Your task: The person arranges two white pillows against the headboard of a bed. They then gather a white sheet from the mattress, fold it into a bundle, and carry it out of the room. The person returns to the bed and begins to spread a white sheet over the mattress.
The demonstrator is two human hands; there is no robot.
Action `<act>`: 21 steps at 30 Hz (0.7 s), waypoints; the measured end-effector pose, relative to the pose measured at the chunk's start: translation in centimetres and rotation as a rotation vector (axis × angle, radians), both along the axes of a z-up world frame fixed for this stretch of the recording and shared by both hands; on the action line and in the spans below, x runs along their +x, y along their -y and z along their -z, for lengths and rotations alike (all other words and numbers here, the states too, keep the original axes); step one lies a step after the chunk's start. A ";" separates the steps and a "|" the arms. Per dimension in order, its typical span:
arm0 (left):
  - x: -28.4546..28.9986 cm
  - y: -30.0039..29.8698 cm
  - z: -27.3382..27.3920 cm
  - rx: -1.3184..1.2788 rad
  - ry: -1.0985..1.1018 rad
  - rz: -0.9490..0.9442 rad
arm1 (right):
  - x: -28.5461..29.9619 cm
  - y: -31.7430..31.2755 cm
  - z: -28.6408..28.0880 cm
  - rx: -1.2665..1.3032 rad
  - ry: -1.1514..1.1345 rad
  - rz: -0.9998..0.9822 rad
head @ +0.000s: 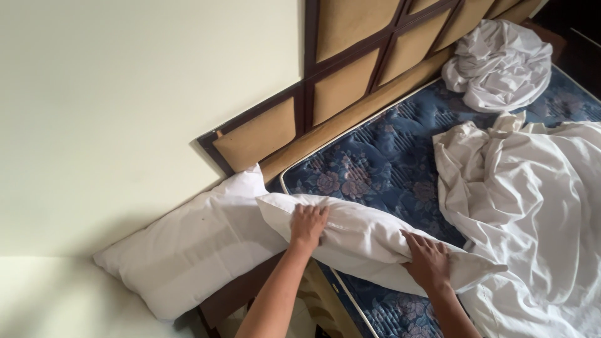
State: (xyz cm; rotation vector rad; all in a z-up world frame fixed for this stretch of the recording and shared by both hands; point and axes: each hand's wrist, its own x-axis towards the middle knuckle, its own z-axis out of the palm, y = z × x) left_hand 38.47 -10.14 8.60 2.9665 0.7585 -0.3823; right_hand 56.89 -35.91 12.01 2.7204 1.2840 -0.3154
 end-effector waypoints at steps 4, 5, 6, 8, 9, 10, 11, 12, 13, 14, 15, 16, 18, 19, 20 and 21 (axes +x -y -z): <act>-1.3 1.6 1.6 -0.095 0.076 -0.030 | 0.1 0.1 0.2 -0.034 0.037 -0.026; -1.6 1.8 2.5 -0.106 0.176 -0.041 | 0.4 0.0 0.2 -0.040 0.028 -0.030; -1.9 2.0 3.4 -0.115 0.277 -0.057 | 0.8 -0.2 0.1 -0.045 0.019 -0.037; -2.4 1.7 2.5 -0.116 0.310 -0.075 | 1.4 -1.0 -0.9 -0.048 0.000 -0.059; -2.7 1.5 2.0 -0.119 0.343 -0.076 | 1.7 -1.4 -1.4 -0.050 -0.018 -0.065; -3.3 1.0 0.3 -0.113 0.346 -0.098 | 2.0 -2.3 -2.0 -0.048 -0.015 -0.087; -4.1 0.5 -1.5 -0.192 0.265 -0.110 | 2.2 -3.1 -2.6 -0.054 -0.057 -0.119; -5.0 -0.1 -3.3 -0.269 0.185 -0.126 | 2.4 -4.2 -3.2 -0.058 -0.099 -0.153; -5.9 -0.5 -3.2 -0.262 0.190 -0.150 | 2.0 -5.5 -3.9 -0.054 -0.097 -0.179; -6.9 -1.1 -3.2 -0.259 0.217 -0.181 | 1.5 -7.1 -4.5 -0.056 -0.133 -0.175; -7.9 -1.8 -3.1 -0.257 0.245 -0.211 | 0.9 -8.6 -5.1 -0.060 -0.169 -0.171; -9.2 -2.4 -4.0 -0.247 0.250 -0.238 | 0.9 -10.0 -4.9 -0.056 -0.167 -0.200; -12.0 -3.6 -5.6 -0.247 0.193 -0.301 | 0.6 -12.8 -4.3 0.034 -0.189 -0.369; -13.5 -4.1 -5.9 -0.240 0.196 -0.330 | -0.4 -14.5 -4.8 0.035 -0.190 -0.399; -15.0 -4.7 -6.2 -0.229 0.208 -0.361 | -1.4 -16.3 -5.3 0.024 -0.234 -0.398; -16.6 -5.3 -6.6 -0.217 0.219 -0.391 | -2.5 -18.1 -5.7 0.012 -0.279 -0.397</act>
